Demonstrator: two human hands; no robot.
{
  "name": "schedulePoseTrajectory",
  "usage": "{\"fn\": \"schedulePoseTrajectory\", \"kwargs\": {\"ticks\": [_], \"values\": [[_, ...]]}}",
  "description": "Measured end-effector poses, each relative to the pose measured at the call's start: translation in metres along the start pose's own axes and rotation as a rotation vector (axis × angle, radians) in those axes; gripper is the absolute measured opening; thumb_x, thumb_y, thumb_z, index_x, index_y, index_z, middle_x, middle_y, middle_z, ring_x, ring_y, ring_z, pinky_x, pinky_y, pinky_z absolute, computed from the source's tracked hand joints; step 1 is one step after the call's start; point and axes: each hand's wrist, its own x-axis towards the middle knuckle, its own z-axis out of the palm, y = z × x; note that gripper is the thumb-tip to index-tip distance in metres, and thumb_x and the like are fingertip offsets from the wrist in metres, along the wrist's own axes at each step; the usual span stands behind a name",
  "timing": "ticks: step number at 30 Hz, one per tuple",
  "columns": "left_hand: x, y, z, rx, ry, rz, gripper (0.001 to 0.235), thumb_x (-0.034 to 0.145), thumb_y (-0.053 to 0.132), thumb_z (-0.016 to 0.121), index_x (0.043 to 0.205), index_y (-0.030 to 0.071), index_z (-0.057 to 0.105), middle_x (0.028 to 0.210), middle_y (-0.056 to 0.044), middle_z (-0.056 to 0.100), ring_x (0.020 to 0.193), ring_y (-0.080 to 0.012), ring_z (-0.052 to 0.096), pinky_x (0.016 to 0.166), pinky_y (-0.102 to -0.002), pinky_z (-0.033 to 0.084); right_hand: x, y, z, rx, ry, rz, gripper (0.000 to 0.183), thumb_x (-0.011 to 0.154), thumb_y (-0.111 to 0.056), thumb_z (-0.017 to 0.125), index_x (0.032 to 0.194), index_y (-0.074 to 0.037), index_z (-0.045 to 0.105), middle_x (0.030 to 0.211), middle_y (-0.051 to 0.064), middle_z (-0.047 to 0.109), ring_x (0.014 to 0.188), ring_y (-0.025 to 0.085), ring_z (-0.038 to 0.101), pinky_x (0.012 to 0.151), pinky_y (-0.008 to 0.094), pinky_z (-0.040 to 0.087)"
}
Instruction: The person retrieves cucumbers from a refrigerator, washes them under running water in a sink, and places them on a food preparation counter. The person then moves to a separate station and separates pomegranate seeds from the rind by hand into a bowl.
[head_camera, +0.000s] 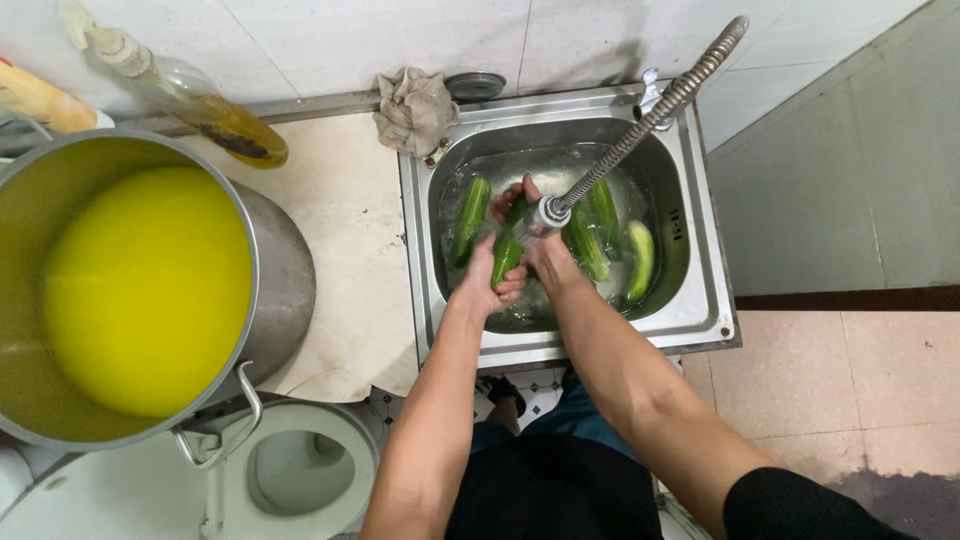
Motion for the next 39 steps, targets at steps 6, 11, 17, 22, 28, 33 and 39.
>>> {"fn": "schedulePoseTrajectory", "kwargs": {"ticks": [6, 11, 17, 22, 28, 33, 39], "values": [[0.021, -0.007, 0.015, -0.008, 0.177, 0.301, 0.072, 0.1, 0.069, 0.029, 0.131, 0.009, 0.054, 0.115, -0.014, 0.058, 0.094, -0.0247, 0.058, 0.083, -0.042, 0.047, -0.074, 0.02, 0.034, -1.943, -0.013, -0.695, 0.062, 0.107, -0.02, 0.067, 0.148, 0.02, 0.045, 0.126, 0.044, 0.056, 0.119, 0.061, 0.051, 0.097, 0.063, 0.041], [0.04, 0.016, 0.035, 0.263, 0.343, 0.365, 0.066, 0.109, 0.058, 0.052, 0.155, 0.011, 0.045, 0.142, -0.006, 0.052, 0.124, -0.0184, 0.051, 0.11, -0.042, 0.035, -0.141, -0.006, 0.081, -1.999, 0.158, -0.182, 0.036, 0.102, -0.026, 0.056, 0.124, 0.002, 0.064, 0.121, 0.034, 0.067, 0.11, 0.048, 0.067, 0.097, 0.053, 0.052], [0.036, 0.045, 0.03, 0.147, 0.476, 0.538, 0.059, 0.109, 0.046, 0.057, 0.116, -0.012, 0.066, 0.088, -0.011, 0.073, 0.076, -0.018, 0.07, 0.069, -0.035, 0.059, -0.155, -0.063, 0.104, -1.715, 0.168, -0.092, 0.034, 0.104, -0.026, 0.052, 0.117, -0.002, 0.072, 0.085, 0.023, 0.068, 0.074, 0.033, 0.062, 0.067, 0.047, 0.049], [0.018, 0.031, 0.033, 0.762, 0.483, 0.165, 0.032, 0.104, 0.028, 0.039, 0.111, 0.001, 0.056, 0.072, -0.013, 0.062, 0.049, -0.02, 0.061, 0.04, -0.035, 0.048, -0.101, -0.069, 0.09, -1.184, 0.702, -0.401, 0.033, 0.102, -0.028, 0.069, 0.103, 0.005, 0.077, 0.077, 0.007, 0.07, 0.064, 0.014, 0.06, 0.055, 0.03, 0.048], [-0.003, 0.028, 0.045, 0.453, 0.416, 0.068, 0.047, 0.106, 0.041, 0.027, 0.108, 0.004, 0.054, 0.066, -0.005, 0.056, 0.045, -0.0162, 0.05, 0.035, -0.03, 0.035, -0.086, 0.023, 0.081, -1.222, 0.562, -0.166, 0.083, 0.09, -0.028, 0.067, 0.156, -0.013, 0.02, 0.108, 0.014, 0.064, 0.074, 0.021, 0.062, 0.055, 0.038, 0.051], [-0.034, 0.016, 0.042, 0.801, 0.537, 0.135, 0.057, 0.103, 0.052, 0.02, 0.096, 0.008, 0.055, 0.055, -0.005, 0.053, 0.039, -0.0148, 0.045, 0.033, -0.03, 0.035, -0.029, 0.006, 0.027, -0.813, 0.401, -0.003, 0.041, 0.098, -0.03, 0.073, 0.118, -0.009, 0.045, 0.095, 0.013, 0.062, 0.073, 0.025, 0.064, 0.066, 0.042, 0.055], [-0.017, 0.008, 0.013, 0.076, -0.043, 0.048, 0.076, 0.102, 0.072, 0.023, 0.082, 0.006, 0.056, 0.05, -0.003, 0.051, 0.033, -0.0141, 0.044, 0.03, -0.028, 0.035, 0.002, -0.011, -0.014, 0.068, -0.096, 0.053, 0.028, 0.115, -0.035, 0.064, 0.107, -0.01, 0.058, 0.092, 0.009, 0.067, 0.083, 0.026, 0.067, 0.084, 0.045, 0.059]]}}
